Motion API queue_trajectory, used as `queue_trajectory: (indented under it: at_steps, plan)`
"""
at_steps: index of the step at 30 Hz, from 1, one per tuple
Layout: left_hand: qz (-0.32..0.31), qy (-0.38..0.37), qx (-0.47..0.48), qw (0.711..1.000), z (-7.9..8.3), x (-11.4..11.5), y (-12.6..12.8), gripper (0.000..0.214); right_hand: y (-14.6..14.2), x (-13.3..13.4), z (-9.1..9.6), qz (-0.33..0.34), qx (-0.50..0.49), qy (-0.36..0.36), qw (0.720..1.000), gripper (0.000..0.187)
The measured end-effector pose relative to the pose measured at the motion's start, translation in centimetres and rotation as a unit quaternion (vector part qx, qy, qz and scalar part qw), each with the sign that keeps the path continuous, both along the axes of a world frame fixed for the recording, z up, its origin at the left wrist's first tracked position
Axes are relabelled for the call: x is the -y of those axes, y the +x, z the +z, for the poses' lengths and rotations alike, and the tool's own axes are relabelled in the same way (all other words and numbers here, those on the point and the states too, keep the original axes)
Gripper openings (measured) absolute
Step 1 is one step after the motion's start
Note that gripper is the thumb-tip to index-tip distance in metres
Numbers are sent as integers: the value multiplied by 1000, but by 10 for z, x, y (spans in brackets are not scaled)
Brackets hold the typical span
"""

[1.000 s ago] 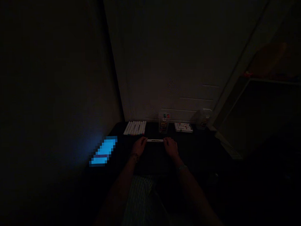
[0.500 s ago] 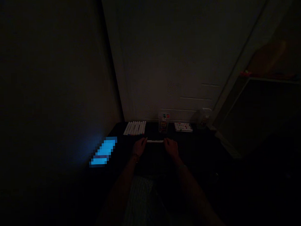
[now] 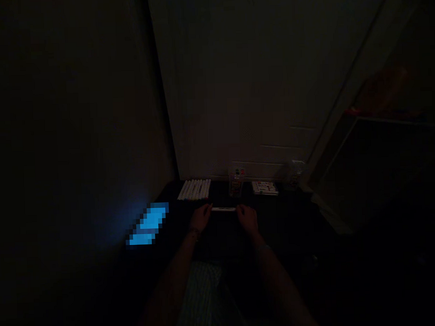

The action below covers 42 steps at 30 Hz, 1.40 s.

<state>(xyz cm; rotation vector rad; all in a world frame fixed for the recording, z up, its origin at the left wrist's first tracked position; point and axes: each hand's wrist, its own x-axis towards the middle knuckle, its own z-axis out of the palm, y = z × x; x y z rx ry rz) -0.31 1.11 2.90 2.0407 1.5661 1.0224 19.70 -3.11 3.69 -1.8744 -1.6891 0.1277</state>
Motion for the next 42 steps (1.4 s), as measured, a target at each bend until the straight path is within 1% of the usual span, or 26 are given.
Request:
queue_trajectory:
  at_steps: [6,11,15,21,25,30,39,42]
  plan:
    - [-9,7,9,1000,-4,-3,-2,40,-1,-2,-4,-7,-9,7,1000,30]
    - [-7,-5,-5,1000,-2,-2,-1,42,-1,-2,-4,-12,-2,8,1000,31]
    - [4,-24,-13,1000,0,-2,0,42,0,-2,-3,-12,-3,-6,1000,33]
    - [3,0,-4,1000,-3,-3,-1,39,-1,0,0,-10,-7,-9,1000,34]
    - [1,-2,-5,1000,-3,-3,-1,40,-1,0,0,-17,2,-11,1000,34]
    - [7,-2,-9,1000,0,0,1,42,0,-1,0,-9,-5,-8,1000,33]
    - [20,-25,-2,999,5,2,3,38,-1,0,1,-9,-6,-17,1000,33]
    - [9,-25,-2,1000,6,3,2,39,-1,1,2,-11,-5,-14,1000,33]
